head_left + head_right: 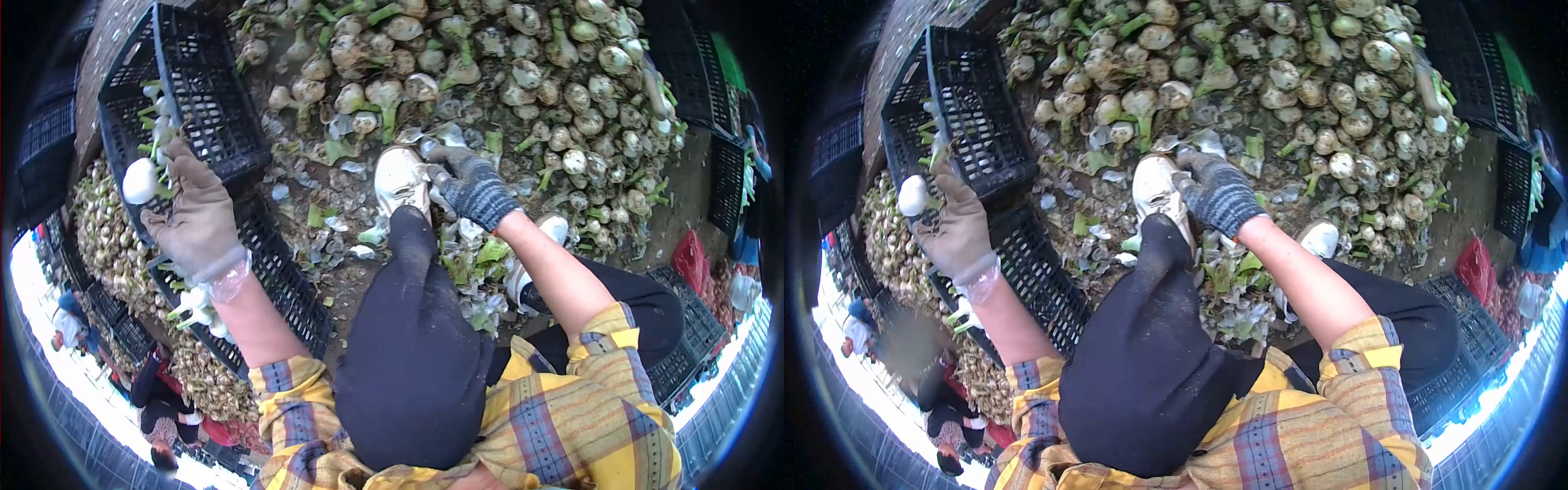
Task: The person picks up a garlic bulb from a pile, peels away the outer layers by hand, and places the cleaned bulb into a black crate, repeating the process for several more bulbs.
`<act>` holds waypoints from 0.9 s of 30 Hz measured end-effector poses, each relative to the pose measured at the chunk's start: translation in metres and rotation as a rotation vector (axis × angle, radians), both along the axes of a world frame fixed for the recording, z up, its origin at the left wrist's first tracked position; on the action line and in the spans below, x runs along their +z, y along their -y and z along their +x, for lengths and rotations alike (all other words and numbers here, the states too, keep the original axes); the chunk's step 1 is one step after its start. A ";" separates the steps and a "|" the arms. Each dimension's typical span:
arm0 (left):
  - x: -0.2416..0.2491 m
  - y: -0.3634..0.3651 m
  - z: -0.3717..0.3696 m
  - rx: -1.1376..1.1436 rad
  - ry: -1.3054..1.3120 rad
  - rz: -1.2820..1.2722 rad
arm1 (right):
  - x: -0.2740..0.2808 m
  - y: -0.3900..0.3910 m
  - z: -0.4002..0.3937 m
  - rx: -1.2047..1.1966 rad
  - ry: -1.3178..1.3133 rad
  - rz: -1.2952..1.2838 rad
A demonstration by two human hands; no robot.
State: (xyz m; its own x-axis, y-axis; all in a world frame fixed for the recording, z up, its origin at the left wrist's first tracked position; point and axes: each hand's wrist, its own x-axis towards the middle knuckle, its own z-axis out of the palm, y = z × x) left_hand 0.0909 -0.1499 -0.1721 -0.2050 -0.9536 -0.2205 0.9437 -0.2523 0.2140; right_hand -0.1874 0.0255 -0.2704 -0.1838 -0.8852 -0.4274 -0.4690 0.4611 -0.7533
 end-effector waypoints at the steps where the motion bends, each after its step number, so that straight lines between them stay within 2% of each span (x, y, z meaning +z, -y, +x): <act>1: -0.009 -0.001 0.001 -0.071 0.026 0.022 | -0.010 0.003 -0.002 0.011 -0.076 -0.060; 3: -0.032 -0.012 -0.009 -0.177 0.115 0.104 | -0.017 0.017 -0.008 0.013 -0.182 -0.091; 6: -0.064 -0.040 -0.059 -0.243 0.201 0.239 | -0.034 0.048 -0.016 0.054 -0.516 -0.227; 9: -0.079 -0.065 -0.110 -0.256 0.575 0.431 | -0.035 0.085 -0.021 0.019 -0.439 -0.074; 13: -0.102 -0.087 -0.131 -0.383 0.623 0.428 | -0.056 0.119 -0.017 0.138 -0.412 0.217; 14: -0.106 -0.089 -0.131 -0.420 0.626 0.442 | -0.056 0.118 -0.016 0.102 -0.394 0.190; 17: -0.115 -0.094 -0.129 -0.394 0.849 0.331 | -0.058 0.106 -0.019 0.017 -0.341 0.086; 20: -0.126 -0.097 -0.132 -0.388 0.991 0.223 | -0.054 0.091 -0.029 0.091 -0.449 -0.321; 21: -0.127 -0.099 -0.135 -0.398 0.959 0.169 | -0.047 0.085 -0.032 0.125 -0.419 -0.415; 24: -0.125 -0.098 -0.146 -0.446 1.336 -0.337 | -0.011 0.067 -0.031 0.285 -0.244 -0.437; 26: -0.123 -0.094 -0.149 -0.569 1.177 -0.297 | 0.011 0.062 -0.024 0.426 -0.140 -0.405; 27: -0.126 -0.092 -0.148 -0.593 1.112 -0.282 | 0.010 0.052 -0.022 0.443 -0.198 -0.495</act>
State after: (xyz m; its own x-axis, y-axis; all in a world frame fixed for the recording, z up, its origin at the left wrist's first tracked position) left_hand -0.0569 -0.0577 -0.2978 -0.4480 -0.8218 -0.3521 -0.0148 -0.3869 0.9220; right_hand -0.2089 -0.0268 -0.2608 0.2068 -0.9771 0.0508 -0.6838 -0.1814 -0.7068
